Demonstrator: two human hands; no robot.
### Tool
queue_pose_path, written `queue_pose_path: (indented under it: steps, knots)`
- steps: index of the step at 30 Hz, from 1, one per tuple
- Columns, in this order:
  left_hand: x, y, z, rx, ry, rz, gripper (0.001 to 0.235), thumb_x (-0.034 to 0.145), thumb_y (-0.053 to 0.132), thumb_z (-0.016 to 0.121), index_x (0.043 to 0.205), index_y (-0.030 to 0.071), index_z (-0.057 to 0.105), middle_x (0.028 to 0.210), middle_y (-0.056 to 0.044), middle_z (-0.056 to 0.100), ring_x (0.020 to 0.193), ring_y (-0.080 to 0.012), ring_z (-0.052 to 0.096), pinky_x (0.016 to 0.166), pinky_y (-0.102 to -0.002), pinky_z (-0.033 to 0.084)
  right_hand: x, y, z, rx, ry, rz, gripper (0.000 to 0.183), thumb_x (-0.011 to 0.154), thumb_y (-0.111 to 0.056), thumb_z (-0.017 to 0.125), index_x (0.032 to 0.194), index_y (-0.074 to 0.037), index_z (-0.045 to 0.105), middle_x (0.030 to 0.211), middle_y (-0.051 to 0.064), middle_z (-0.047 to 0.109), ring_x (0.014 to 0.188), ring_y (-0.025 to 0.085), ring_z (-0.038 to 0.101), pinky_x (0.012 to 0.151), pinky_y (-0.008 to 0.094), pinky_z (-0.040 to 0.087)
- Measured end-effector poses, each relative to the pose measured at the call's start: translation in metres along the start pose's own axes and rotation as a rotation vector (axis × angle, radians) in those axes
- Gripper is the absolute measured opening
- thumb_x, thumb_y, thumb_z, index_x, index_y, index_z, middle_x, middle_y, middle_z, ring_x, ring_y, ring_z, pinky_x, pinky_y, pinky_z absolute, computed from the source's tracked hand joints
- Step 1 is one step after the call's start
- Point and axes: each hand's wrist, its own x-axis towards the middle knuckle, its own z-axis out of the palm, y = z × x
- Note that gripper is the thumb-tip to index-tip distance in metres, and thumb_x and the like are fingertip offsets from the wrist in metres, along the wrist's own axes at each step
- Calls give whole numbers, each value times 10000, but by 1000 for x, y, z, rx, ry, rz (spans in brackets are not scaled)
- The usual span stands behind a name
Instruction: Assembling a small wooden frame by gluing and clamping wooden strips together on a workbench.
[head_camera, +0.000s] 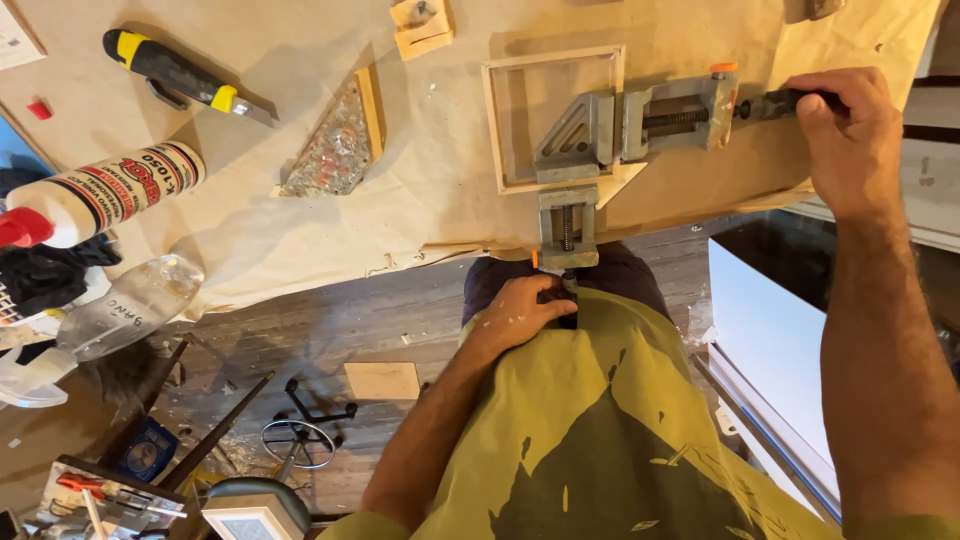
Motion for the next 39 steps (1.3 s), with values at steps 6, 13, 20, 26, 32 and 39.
queue_pose_path:
  steps: [6,13,20,26,32,39]
  knots:
    - [-2,-5,10,22,29,-58,402,930,434,674,1071,59,700,1103,-125,753,995,-275,701,819,-395,505,-1,-6,-8,28,-45,56,236,1177,7,570,1371,32,702,1282,159,551,1195,263,554,973,341,443]
    - [-3,-20,47,81,248,-15,384,959,438,619,1034,62,643,1066,-164,750,993,-394,690,814,-497,482,10,-8,-26,53,-174,50,281,1058,26,571,1316,-6,678,1328,129,655,1287,229,583,1123,336,429]
    - [6,-38,92,63,578,-26,325,945,382,621,1100,98,594,1082,-181,703,1021,-452,640,842,-545,469,11,11,-40,1,-302,73,310,1055,-80,627,1361,-43,659,1344,97,631,1218,203,565,1009,319,436]
    - [6,-48,113,-17,741,-66,502,954,439,621,1347,126,618,1239,-180,710,1130,-478,638,924,-567,489,5,30,-40,-28,-342,-54,335,1067,-201,619,1354,-35,660,1308,118,622,1201,227,574,991,332,443]
    - [15,-49,128,-22,857,-62,423,971,357,616,1324,123,611,1239,-171,707,1130,-449,642,913,-555,491,4,16,-46,-66,-384,6,317,1050,-193,616,1349,-91,641,1307,67,647,1152,194,580,990,321,439]
    - [21,-53,138,-132,947,74,497,1053,348,475,1400,-3,539,1373,-222,627,1251,-450,585,998,-536,462,18,0,-52,-184,-518,82,289,1048,-230,616,1296,-83,644,1305,50,663,1101,188,588,992,329,431]
